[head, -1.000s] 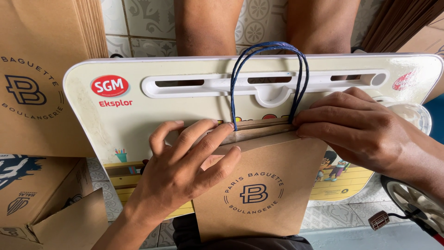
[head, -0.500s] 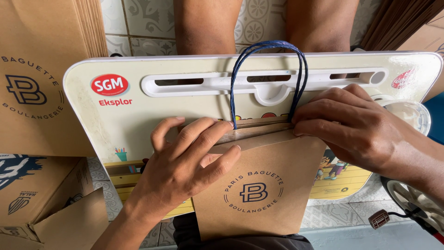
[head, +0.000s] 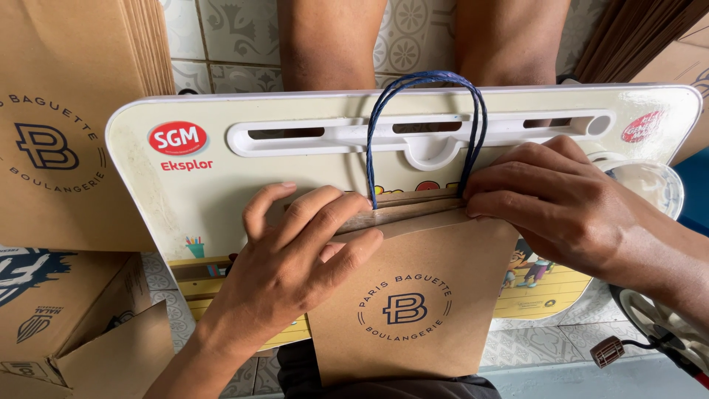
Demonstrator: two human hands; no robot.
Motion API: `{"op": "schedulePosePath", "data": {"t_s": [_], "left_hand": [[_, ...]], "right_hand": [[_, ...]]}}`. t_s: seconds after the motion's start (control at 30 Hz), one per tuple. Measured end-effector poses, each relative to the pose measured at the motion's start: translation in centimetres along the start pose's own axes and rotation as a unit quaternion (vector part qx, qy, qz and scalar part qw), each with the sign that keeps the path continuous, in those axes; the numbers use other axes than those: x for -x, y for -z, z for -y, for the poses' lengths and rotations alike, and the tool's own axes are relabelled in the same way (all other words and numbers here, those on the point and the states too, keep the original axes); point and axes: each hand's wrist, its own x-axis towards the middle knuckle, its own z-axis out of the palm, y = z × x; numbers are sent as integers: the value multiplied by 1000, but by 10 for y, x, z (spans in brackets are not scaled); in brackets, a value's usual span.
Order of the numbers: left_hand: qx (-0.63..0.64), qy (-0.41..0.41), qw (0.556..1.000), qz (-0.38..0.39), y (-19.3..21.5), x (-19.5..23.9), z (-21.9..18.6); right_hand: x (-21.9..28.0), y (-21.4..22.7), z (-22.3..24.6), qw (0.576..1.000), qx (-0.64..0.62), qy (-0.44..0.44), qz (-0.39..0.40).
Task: The person sits on the floor and assembles brown paper bags by applying glue to a cardboard insert and attaching it to the bag's handle area. They use a small brush to apply glue from a container and press the insert into place.
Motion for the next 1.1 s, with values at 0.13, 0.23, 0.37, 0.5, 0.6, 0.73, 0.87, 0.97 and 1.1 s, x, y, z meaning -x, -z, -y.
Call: {"op": "schedulePosePath", "data": {"t_s": [0.13, 0.23, 0.37, 0.5, 0.6, 0.73, 0.87, 0.97, 1.1], "left_hand": [[-13, 0, 1000, -14, -2, -1, 0], [-11, -5, 1000, -23, -6, 2, 1], [-32, -14, 999, -33, -11, 9, 1], [-95, -5, 993, -75, -17, 14, -2], [-110, 16, 986, -123, -24, 23, -6], [-140, 19, 975, -174, -44, 39, -18], [-129, 39, 979, -155, -48, 32, -35], [-126, 83, 980, -130, -49, 32, -47], [-166, 118, 977, -64, -64, 40, -63]], "right_hand": [[-2, 4, 2, 1000, -4, -6, 13], [-1, 5, 5, 999, -7, -22, 34], [2, 3, 10, 999, 27, -24, 20], [5, 0, 20, 997, 58, -42, -38], [18, -10, 24, 988, 102, -73, -88], [28, -21, 44, 963, 225, -65, -132], [26, -37, 65, 957, 276, -19, -86], [28, -60, 74, 958, 253, -57, -125], [24, -89, 87, 937, 260, -152, -178]]}}
